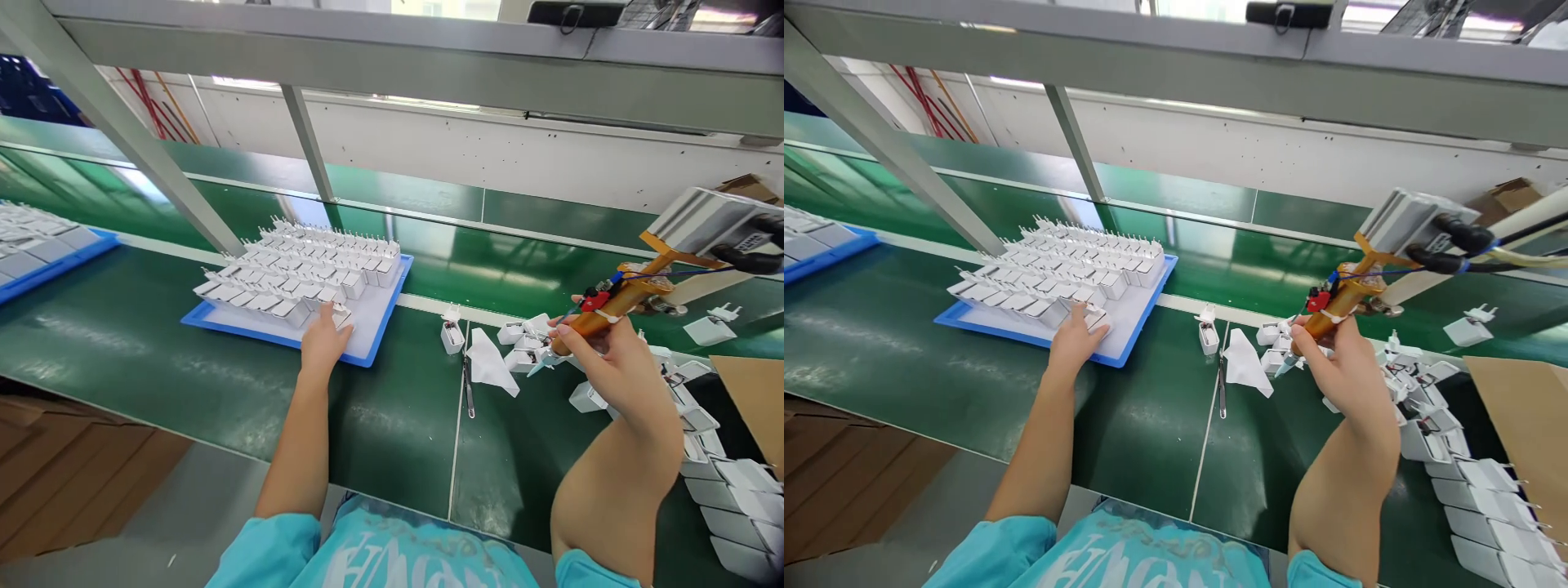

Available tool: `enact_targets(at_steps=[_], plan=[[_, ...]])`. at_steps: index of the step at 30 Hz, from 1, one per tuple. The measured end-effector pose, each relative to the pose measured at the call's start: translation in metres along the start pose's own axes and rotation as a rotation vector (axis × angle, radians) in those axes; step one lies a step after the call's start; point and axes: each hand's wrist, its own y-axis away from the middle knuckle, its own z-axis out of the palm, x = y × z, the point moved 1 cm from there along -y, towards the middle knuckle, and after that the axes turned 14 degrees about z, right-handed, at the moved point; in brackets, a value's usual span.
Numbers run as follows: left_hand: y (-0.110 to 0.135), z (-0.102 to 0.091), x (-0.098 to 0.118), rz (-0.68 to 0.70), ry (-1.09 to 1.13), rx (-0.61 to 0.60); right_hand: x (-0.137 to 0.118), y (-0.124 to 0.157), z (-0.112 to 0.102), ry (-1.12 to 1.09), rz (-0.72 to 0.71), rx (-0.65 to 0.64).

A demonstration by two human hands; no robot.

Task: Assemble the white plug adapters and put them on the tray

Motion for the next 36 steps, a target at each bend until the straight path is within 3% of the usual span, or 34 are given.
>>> enact_targets(at_steps=[4,6,7,9,11,14,18,22,25,27,31,36], plan=[[0.008,0.002,0.019,0.153,0.057,0.323,-0.001,0.002,0.002,-0.031,-0.018,-0.042],[0.017,0.01,0.041,0.294,0.254,0.371,-0.003,0.004,0.002,-0.019,-0.027,-0.051],[0.022,0.018,0.055,0.363,0.385,0.306,-0.003,0.005,0.002,-0.012,-0.04,-0.052],[0.029,0.04,0.085,0.458,0.619,0.055,-0.005,0.006,0.002,-0.015,-0.076,-0.058],[0.031,0.064,0.112,0.492,0.733,-0.159,-0.007,0.007,0.002,-0.036,-0.104,-0.071],[0.022,0.088,0.133,0.464,0.757,-0.258,-0.007,0.009,0.003,-0.042,-0.109,-0.078],[0.002,0.087,0.118,0.458,0.747,-0.313,-0.006,0.01,0.001,-0.01,-0.089,-0.095],[-0.002,0.068,0.084,0.53,0.81,-0.535,-0.007,0.008,0.001,-0.016,-0.09,-0.104],[0.011,0.06,0.075,0.586,0.809,-0.668,-0.007,0.006,0.005,-0.052,-0.084,-0.098],[0.025,0.059,0.078,0.663,0.822,-0.61,-0.006,0.005,0.008,-0.101,-0.084,-0.11],[0.05,0.066,0.09,0.796,0.706,-0.345,-0.008,0.005,0.017,-0.249,-0.106,-0.168],[0.052,0.082,0.092,0.687,0.636,-0.239,-0.017,0.007,0.038,-0.483,-0.166,-0.243]])
